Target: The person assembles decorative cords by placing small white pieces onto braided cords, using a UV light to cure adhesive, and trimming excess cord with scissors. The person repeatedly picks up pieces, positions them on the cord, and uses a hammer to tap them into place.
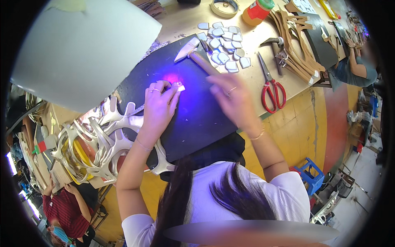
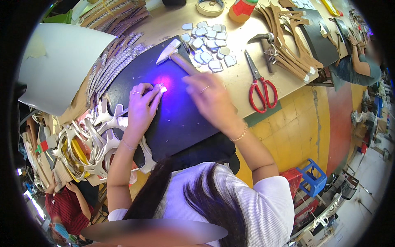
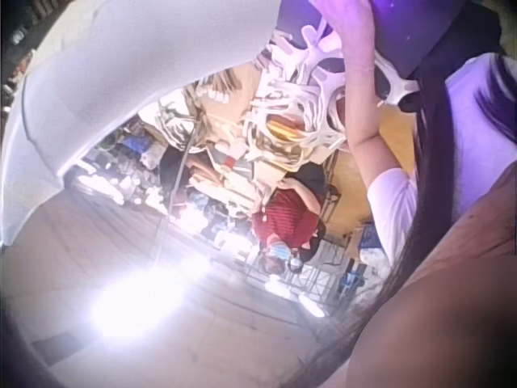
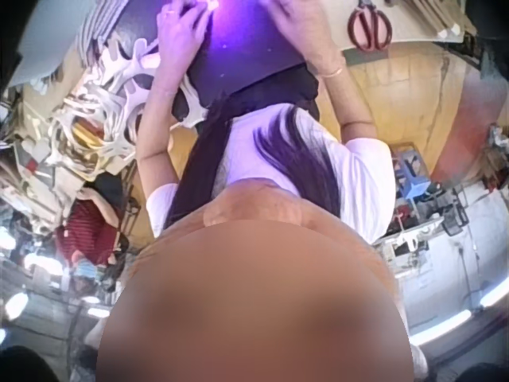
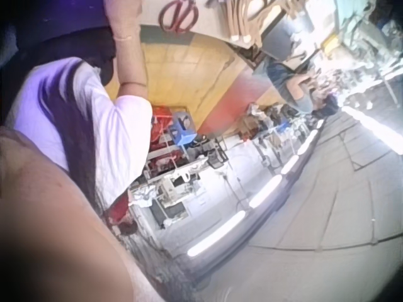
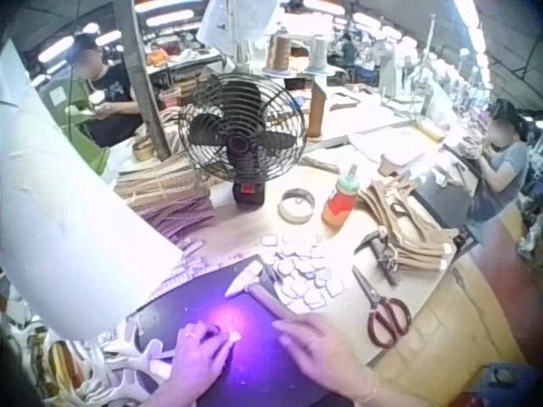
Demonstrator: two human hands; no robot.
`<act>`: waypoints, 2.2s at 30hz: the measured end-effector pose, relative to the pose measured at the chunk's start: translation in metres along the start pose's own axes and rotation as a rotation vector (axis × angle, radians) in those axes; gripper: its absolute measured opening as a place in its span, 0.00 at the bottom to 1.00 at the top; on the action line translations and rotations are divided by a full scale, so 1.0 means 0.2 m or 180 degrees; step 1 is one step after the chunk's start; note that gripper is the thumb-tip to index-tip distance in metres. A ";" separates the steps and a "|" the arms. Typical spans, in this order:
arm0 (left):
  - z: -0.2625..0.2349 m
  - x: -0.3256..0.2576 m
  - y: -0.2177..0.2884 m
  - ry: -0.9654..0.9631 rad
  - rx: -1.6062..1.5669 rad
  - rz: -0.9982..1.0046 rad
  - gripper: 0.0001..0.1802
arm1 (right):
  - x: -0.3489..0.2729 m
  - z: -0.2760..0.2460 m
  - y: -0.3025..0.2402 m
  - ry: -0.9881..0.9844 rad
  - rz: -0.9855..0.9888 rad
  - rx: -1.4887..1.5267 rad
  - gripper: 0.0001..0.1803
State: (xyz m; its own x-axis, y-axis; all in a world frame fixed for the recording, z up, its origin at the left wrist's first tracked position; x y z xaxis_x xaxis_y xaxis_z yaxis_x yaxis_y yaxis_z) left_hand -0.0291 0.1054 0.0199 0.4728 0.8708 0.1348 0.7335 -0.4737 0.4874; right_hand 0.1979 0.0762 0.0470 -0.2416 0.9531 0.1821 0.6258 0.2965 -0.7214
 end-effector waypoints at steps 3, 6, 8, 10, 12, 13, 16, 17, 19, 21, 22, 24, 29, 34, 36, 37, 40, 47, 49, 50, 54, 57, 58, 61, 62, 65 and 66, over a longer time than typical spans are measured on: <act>0.00 0.00 0.00 0.0094 -0.0028 0.0070 0.10 | 0.02 -0.25 0.16 0.0007 0.0404 -0.0772 0.09; 0.00 0.00 -0.01 0.0104 -0.0062 0.0030 0.10 | 0.01 -0.29 0.27 -0.1118 0.0620 -0.0661 0.13; 0.00 -0.01 -0.01 0.0106 -0.0095 -0.0030 0.10 | -0.01 -0.27 0.29 -0.1177 0.0469 -0.0693 0.13; 0.01 -0.01 0.00 0.0123 -0.0115 -0.0080 0.10 | -0.01 -0.26 0.32 -0.1258 0.0601 -0.0676 0.12; 0.01 -0.02 0.00 0.0129 -0.0069 -0.0140 0.10 | -0.02 -0.25 0.33 -0.1248 0.0868 -0.0579 0.11; 0.01 -0.01 0.00 0.0131 -0.0056 -0.0154 0.11 | -0.02 -0.25 0.33 -0.1185 0.0838 -0.0720 0.11; 0.00 -0.02 0.00 0.0128 0.0002 -0.0177 0.10 | -0.04 -0.28 0.34 -0.1028 0.1116 -0.0365 0.11; 0.00 -0.02 0.00 0.0143 0.0009 -0.0174 0.10 | -0.04 -0.29 0.34 -0.0798 0.1207 -0.0210 0.11; 0.00 -0.02 0.00 0.0129 -0.0023 -0.0223 0.10 | -0.05 -0.31 0.32 -0.0325 0.1425 0.0090 0.12; 0.01 -0.02 0.00 0.0133 -0.0073 -0.0258 0.10 | -0.03 -0.29 0.28 -0.0126 0.1194 0.0813 0.13; 0.01 -0.02 0.00 0.0136 -0.0098 -0.0271 0.10 | -0.01 -0.27 0.26 0.0021 0.1155 0.1192 0.13; 0.01 -0.01 0.00 0.0138 -0.0140 -0.0288 0.11 | 0.02 -0.20 0.20 -0.0175 0.0975 0.1795 0.16; 0.00 -0.01 -0.01 0.0133 -0.0242 -0.0358 0.12 | 0.11 -0.01 0.08 -0.0810 0.0864 0.2670 0.17; 0.00 -0.01 -0.02 0.0126 -0.0399 -0.0399 0.13 | 0.16 0.10 0.05 -0.0622 0.1350 0.2982 0.12; 0.01 0.00 -0.02 0.0091 -0.0438 -0.0414 0.13 | 0.17 0.12 0.05 -0.0451 0.1279 0.3018 0.11; 0.01 0.00 -0.02 0.0069 -0.0458 -0.0422 0.13 | 0.18 0.13 0.05 -0.0357 0.1256 0.3009 0.10; 0.02 -0.01 -0.01 0.0023 -0.0439 -0.0460 0.13 | 0.19 0.14 0.06 -0.0348 0.1001 0.2910 0.11; 0.04 -0.03 -0.02 0.0338 -0.0577 -0.0349 0.22 | 0.17 0.16 0.08 -0.0496 0.1288 0.2685 0.12; 0.04 -0.03 -0.02 0.0335 -0.0603 -0.0380 0.24 | 0.16 0.16 0.08 -0.0375 0.1219 0.2750 0.11; 0.04 -0.03 -0.02 0.0338 -0.0613 -0.0390 0.26 | 0.16 0.16 0.09 -0.0348 0.1225 0.2758 0.10; 0.04 -0.03 -0.02 0.0299 -0.0643 -0.0443 0.26 | 0.17 0.17 0.08 -0.0381 0.1226 0.2645 0.10; 0.04 -0.03 -0.02 0.0335 -0.0604 -0.0386 0.26 | 0.17 0.17 0.07 -0.0458 0.1297 0.2402 0.10; 0.04 -0.03 -0.02 0.0359 -0.0605 -0.0361 0.26 | 0.18 0.18 0.06 -0.0476 0.1311 0.2334 0.10; 0.04 -0.03 -0.02 0.0364 -0.0553 -0.0302 0.23 | 0.19 0.20 0.03 -0.0658 0.1375 0.2165 0.09; 0.04 -0.02 -0.02 0.0353 -0.0517 -0.0288 0.21 | 0.19 0.21 0.02 -0.0678 0.1375 0.2071 0.09; 0.03 -0.03 -0.02 0.0288 -0.0315 -0.0225 0.17 | 0.22 0.22 0.01 -0.0713 0.1301 0.1810 0.09; 0.03 -0.03 -0.02 0.0280 -0.0338 -0.0233 0.16 | 0.22 0.23 0.01 -0.0767 0.1310 0.1703 0.09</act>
State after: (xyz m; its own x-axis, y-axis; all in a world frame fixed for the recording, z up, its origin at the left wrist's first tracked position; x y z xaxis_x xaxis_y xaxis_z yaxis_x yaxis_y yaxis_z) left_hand -0.0312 0.1013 0.0127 0.3721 0.9128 0.1682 0.7065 -0.3961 0.5865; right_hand 0.1545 0.1166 0.0241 -0.2600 0.9231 -0.2833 0.2669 -0.2133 -0.9398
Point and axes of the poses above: each hand's wrist, its own x-axis towards the middle knuckle, its own z-axis out of the palm, y = z × x, the point moved 2 cm from there along x, towards the middle knuckle, and after that the axes turned 9 degrees about -y, right-handed, at the moved point
